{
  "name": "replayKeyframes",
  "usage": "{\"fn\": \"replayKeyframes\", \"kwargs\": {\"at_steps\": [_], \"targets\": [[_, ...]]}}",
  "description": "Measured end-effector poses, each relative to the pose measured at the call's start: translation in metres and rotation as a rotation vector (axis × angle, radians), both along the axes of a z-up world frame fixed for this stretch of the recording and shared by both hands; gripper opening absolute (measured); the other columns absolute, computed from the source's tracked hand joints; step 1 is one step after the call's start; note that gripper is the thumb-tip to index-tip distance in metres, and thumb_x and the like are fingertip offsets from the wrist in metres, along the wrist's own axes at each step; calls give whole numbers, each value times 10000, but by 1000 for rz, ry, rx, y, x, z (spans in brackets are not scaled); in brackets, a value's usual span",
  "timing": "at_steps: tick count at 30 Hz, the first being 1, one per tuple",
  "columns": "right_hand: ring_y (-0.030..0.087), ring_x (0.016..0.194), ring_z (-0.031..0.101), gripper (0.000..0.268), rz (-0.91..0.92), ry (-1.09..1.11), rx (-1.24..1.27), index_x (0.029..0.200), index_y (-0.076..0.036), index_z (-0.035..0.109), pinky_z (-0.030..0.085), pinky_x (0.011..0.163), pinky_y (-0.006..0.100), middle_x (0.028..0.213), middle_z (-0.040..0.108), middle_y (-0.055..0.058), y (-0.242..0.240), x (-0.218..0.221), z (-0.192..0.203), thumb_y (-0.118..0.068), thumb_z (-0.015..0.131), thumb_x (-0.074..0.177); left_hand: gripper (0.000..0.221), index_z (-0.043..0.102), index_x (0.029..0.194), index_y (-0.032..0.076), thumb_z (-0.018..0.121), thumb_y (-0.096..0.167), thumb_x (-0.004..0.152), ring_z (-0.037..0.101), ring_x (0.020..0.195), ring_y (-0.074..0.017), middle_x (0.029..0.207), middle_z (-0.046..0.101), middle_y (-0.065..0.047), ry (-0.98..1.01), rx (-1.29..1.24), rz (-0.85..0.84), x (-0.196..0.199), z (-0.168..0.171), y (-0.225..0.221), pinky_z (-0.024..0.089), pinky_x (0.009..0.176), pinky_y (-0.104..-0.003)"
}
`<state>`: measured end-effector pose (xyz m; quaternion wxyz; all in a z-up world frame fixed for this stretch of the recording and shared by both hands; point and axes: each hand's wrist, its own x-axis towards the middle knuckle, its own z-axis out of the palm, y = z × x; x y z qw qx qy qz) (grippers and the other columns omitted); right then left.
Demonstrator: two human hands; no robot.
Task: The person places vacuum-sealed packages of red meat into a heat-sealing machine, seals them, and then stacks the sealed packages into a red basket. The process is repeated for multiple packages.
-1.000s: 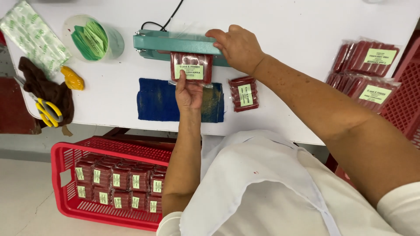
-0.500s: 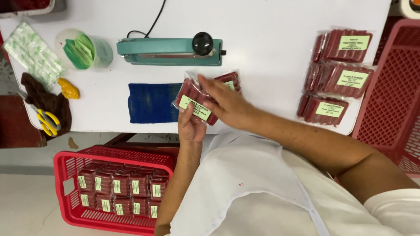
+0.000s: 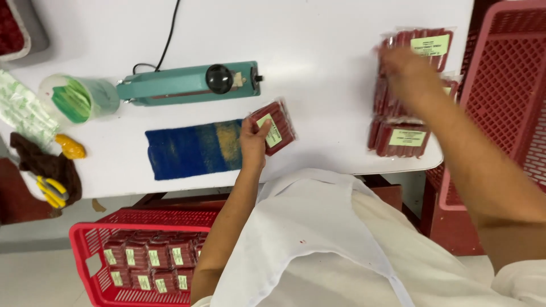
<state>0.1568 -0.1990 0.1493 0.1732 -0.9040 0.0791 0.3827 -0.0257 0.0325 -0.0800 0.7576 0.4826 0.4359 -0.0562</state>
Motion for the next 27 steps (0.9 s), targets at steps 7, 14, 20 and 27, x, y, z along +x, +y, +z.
{"fn": "replayKeyframes", "kwargs": {"at_steps": [7,14,20,27], "targets": [[327,1538,139,929,509,63,-218,1607,-115,177,119,1237,524,1654,197,173,-109,86,-111,2,711,856,712,525,1328,10,743,487,846,609,889,-287,1004,635,-120,168,868,-479,12,18,4,503,779,-447],[293,929,652,526,678,-294,-230,1375,-156,636,327,927,442,1047,668,102,-151,68,-112,-327,760,893,608,388,1464,35,490,448,1030,537,1143,-355,1284,550,-217,-205,991,-498,9,50,0,483,922,-469],[235,906,638,292,341,-347,-16,1057,-87,718,592,798,379,1032,647,78,-27,-14,10,-358,777,961,605,449,1447,164,697,363,932,539,1314,-263,1405,576,-126,-528,426,-615,43,84,-38,463,1083,-388],[314,1109,651,489,280,-279,1042,1315,-44,653,557,901,409,1281,604,160,40,-70,-41,-390,556,984,521,565,1413,126,662,439,1008,667,1144,-252,1256,666,-124,-438,-755,-90,4,18,-68,528,1005,-470]]}}
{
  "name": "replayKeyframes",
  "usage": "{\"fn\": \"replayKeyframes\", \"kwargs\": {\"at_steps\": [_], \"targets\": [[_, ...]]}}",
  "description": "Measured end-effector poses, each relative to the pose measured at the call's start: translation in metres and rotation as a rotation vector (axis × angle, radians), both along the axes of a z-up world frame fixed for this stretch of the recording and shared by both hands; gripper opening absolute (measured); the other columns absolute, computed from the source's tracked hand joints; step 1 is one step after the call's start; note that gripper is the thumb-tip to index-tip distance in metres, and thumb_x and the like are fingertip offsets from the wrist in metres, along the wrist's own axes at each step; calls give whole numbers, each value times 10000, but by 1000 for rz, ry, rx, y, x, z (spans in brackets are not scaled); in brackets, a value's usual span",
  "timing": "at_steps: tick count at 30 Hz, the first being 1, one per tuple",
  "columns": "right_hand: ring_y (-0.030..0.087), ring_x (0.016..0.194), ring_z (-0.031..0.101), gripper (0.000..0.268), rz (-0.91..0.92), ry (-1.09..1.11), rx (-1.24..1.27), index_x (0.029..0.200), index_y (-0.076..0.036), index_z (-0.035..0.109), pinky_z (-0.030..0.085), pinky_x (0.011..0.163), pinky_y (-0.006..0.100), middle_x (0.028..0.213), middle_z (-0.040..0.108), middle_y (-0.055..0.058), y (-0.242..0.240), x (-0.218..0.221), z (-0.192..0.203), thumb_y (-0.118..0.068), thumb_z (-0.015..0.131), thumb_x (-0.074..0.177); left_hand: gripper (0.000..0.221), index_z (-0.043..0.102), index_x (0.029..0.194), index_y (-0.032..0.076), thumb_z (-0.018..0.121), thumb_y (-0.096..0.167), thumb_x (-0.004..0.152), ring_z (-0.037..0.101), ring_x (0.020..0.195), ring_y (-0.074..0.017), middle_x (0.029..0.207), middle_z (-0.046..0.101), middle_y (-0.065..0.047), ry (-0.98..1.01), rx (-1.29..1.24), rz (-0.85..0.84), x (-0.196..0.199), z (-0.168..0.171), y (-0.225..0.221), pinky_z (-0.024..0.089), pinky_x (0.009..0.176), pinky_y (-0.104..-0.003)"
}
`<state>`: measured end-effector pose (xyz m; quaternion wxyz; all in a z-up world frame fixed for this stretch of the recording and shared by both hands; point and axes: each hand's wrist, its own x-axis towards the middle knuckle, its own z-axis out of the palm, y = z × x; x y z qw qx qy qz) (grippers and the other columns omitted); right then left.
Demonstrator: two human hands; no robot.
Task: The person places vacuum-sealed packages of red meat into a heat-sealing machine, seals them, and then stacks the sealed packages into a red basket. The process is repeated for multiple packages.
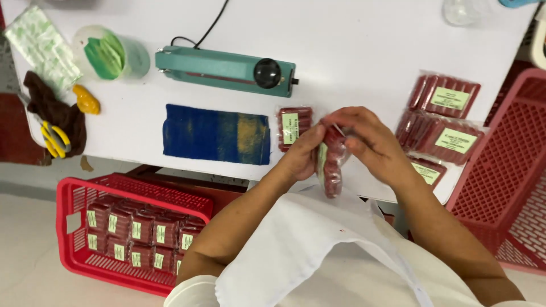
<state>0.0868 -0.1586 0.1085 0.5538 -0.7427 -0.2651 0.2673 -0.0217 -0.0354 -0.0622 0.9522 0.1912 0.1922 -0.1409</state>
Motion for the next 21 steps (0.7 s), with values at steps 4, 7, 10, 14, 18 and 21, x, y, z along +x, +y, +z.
{"fn": "replayKeyframes", "kwargs": {"at_steps": [4,7,10,14,18,21], "targets": [[272,1031,643,421,-11,71,176,1122,-4,729,545,872,345,1244,568,180,25,-5,-51,-366,678,912,424,595,1182,220,608,592,979,724,991,-230,1089,709,-93,75,-149,-45,-13,77,56,621,855,-465],[232,928,610,230,-125,-145,97,916,-73,755,529,757,295,1154,604,109,45,-11,-71,-271,837,834,592,515,1415,138,656,507,974,670,1156,-302,1291,653,-186,43,-41,-50,-31,52,79,551,969,-527],[297,1023,645,229,-48,-156,-16,854,-98,663,510,883,395,1166,634,97,55,-7,-88,-291,772,908,566,515,1420,95,735,303,941,699,1097,-303,1223,686,-197,146,53,-12,-38,60,104,589,908,-487],[400,796,685,268,226,-220,-460,953,-116,614,535,735,501,788,673,140,57,11,-88,-377,671,973,393,663,1217,128,806,202,858,738,909,-196,1026,732,-67,304,272,-83,-40,44,137,632,783,-389],[508,844,677,386,230,-182,-636,1324,-160,588,516,819,606,786,702,243,79,51,-78,-316,664,979,341,688,1169,120,798,208,858,738,877,-213,987,731,-86,278,181,-47,-15,66,163,639,772,-416],[91,733,477,314,-84,-229,-273,1343,-131,635,445,766,253,803,528,-35,105,78,-67,-72,707,1043,393,631,1238,68,759,183,885,605,1015,-269,1057,650,-88,123,7,196,1,10,179,549,910,-451]]}}
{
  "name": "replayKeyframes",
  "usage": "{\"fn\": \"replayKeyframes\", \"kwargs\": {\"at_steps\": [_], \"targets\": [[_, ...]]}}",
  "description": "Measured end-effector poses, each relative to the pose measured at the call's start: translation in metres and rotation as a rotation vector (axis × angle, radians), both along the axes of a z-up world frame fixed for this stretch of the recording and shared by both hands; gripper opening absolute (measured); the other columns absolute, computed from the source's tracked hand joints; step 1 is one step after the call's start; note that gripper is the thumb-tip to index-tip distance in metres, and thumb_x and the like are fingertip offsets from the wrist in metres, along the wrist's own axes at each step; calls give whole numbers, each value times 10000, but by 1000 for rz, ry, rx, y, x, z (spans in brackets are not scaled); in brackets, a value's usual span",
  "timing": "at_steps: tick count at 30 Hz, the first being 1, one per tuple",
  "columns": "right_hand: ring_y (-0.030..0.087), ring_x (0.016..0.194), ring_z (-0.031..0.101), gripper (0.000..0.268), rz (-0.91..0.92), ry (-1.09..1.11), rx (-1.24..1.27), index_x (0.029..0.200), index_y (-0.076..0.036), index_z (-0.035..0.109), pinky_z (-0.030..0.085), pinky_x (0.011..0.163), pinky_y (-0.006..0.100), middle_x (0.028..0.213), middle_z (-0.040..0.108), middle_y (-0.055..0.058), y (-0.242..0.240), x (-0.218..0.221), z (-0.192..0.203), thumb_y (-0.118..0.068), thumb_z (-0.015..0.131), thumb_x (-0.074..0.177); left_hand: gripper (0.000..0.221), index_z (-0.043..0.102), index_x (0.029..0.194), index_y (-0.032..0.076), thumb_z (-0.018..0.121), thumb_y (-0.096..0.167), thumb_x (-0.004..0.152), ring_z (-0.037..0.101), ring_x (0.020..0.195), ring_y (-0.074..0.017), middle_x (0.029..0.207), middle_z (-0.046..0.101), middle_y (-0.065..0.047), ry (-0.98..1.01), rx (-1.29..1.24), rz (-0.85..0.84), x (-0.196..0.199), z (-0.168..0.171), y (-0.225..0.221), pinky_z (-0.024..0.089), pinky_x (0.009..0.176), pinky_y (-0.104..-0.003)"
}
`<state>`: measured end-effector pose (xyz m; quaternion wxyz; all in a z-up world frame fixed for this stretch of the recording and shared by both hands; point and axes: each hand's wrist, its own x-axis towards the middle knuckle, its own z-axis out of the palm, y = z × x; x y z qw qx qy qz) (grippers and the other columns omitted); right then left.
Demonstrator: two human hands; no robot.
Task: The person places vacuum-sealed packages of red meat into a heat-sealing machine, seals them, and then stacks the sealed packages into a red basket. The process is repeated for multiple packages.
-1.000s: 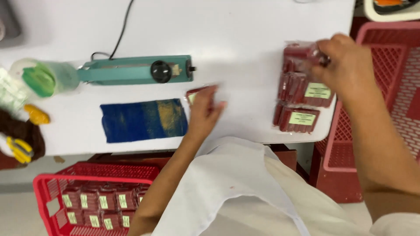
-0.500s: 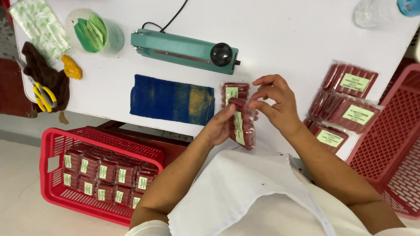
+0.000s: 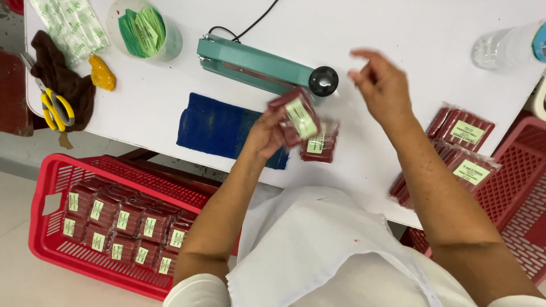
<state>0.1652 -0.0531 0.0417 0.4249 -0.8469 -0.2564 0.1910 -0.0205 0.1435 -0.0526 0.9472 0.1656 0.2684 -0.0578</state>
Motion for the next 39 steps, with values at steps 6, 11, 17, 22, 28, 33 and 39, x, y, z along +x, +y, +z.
{"fn": "replayKeyframes", "kwargs": {"at_steps": [6,11,17,22,28,33,39], "targets": [[298,860,565,267,304,-486,-38,1290,-48,666,382,887,465,887,666,18,78,-22,56,-180,602,1066,577,605,1358,119,818,210,829,627,1194,-332,1292,671,-133,29,-90,668,6,-39,0,536,993,-554],[263,848,465,161,277,-696,-241,1185,-159,696,399,692,409,806,613,-21,94,-28,2,-186,650,1033,494,610,1330,93,776,194,876,639,1188,-334,1276,674,-168,45,-17,657,9,-24,10,533,1010,-566],[217,687,478,274,191,-748,-312,1170,-148,683,415,542,350,735,640,-29,93,-22,-68,-30,573,949,551,579,1359,126,776,206,851,609,1208,-321,1318,640,-145,172,-4,661,9,-20,10,538,990,-556],[183,619,458,385,145,-714,-376,1281,-159,656,388,467,343,694,549,-31,94,-21,-79,-12,473,977,635,537,1417,133,773,229,835,567,1251,-314,1383,594,-146,230,-16,627,9,-17,12,516,1019,-541],[187,580,462,647,197,-647,-460,1317,-168,624,394,450,332,654,533,-35,93,-18,-84,108,555,736,604,559,1390,98,797,211,846,583,1238,-339,1342,618,-162,152,0,627,8,-24,12,527,1028,-541],[183,606,402,642,215,-647,-420,1367,-183,542,369,485,334,666,483,-46,89,-18,-96,84,512,784,562,594,1353,127,794,232,838,586,1234,-333,1320,634,-141,216,4,614,6,-26,13,520,1016,-549],[195,618,382,652,207,-632,-341,1396,-153,518,358,508,348,681,457,-29,88,-19,-95,102,469,797,522,596,1314,153,792,193,832,601,1219,-296,1310,642,-121,263,-21,648,5,-28,13,523,1012,-537]]}}
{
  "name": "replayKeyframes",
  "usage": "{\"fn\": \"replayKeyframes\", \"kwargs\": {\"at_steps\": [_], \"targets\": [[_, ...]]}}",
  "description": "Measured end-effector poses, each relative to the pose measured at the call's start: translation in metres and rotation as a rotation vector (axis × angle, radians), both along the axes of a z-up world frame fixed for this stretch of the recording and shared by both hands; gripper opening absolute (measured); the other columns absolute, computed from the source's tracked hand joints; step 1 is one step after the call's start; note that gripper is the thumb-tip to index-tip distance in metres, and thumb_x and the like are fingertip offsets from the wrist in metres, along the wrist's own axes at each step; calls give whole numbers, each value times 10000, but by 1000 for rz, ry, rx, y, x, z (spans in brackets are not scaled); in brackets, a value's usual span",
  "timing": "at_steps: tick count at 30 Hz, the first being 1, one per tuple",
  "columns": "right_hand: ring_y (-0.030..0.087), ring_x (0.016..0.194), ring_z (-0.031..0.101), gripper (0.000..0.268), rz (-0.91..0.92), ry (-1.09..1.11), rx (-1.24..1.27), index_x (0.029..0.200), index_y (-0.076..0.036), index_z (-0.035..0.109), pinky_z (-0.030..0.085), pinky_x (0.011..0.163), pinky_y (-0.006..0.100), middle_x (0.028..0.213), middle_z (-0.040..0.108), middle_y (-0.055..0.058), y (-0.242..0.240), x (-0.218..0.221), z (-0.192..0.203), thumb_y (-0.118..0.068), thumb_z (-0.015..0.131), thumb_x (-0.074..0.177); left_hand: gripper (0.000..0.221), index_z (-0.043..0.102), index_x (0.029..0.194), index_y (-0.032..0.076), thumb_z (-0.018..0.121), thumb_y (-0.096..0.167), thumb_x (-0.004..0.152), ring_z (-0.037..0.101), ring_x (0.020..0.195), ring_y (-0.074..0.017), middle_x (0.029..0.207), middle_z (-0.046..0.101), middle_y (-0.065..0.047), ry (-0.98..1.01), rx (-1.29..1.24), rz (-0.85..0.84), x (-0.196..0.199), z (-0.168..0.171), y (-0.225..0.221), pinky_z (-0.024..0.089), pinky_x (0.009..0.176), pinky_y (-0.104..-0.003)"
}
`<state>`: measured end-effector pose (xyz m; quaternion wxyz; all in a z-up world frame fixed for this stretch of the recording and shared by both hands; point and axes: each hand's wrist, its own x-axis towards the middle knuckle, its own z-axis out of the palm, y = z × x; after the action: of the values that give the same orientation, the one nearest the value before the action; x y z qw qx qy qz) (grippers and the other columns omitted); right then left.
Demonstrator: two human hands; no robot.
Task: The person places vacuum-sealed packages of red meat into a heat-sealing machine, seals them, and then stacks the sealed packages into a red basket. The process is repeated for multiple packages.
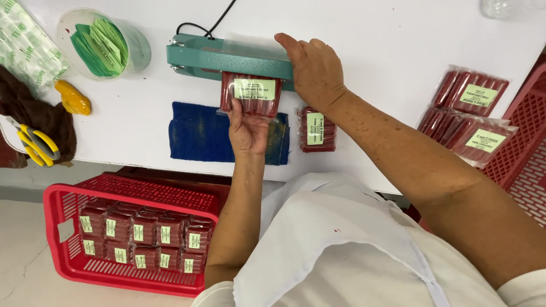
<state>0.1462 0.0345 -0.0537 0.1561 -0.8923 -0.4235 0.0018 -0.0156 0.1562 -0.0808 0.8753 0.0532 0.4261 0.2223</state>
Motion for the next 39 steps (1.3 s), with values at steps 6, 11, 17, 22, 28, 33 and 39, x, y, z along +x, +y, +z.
{"fn": "replayKeyframes", "kwargs": {"at_steps": [6,11,17,22,28,33,39], "targets": [[201,622,406,644,-1,33,-20,1399,-151,509,370,513,354,688,487,-21,1,0,5,97,497,805,491,624,1289,153,796,195,831,606,1218,-286,1298,655,-114,-2,-13,4,-2,-4,0,512,1033,-539],[194,629,418,670,-1,-33,3,1395,-152,528,383,517,345,692,488,-35,0,0,0,104,510,776,464,622,1264,155,788,200,833,603,1215,-303,1291,650,-122,8,-22,3,-3,-5,1,516,1017,-565],[181,626,423,655,16,-124,55,1370,-137,557,381,512,333,691,484,-35,1,0,2,122,514,769,429,644,1230,151,799,171,830,604,1201,-309,1262,659,-113,-50,-3,-9,-5,-15,2,527,990,-573],[238,601,475,626,26,-61,77,1380,-105,527,392,491,392,700,545,14,1,2,1,98,506,788,518,654,1237,46,819,202,772,643,1146,-339,1212,686,-178,-58,-33,-33,0,-19,0,538,984,-560],[372,790,602,380,30,305,4,1411,-98,512,479,557,508,863,661,154,4,-2,89,-312,448,1103,704,538,1411,117,835,136,773,609,1111,-309,1233,646,-157,-160,104,-108,-24,17,-18,582,879,-464],[338,1176,560,432,211,255,318,1562,-180,267,481,957,509,1284,586,186,-38,-55,134,-370,244,1174,534,558,1409,114,756,164,915,622,1180,-261,1274,672,-95,-245,214,-293,-58,59,-44,528,999,-418],[362,1486,305,773,9,920,606,1629,-91,172,260,1211,500,1616,294,204,-101,-133,101,-156,628,1008,333,690,1162,180,778,211,843,739,1008,-251,1060,756,-90,11,172,-419,-35,85,-74,629,897,-476]]}}
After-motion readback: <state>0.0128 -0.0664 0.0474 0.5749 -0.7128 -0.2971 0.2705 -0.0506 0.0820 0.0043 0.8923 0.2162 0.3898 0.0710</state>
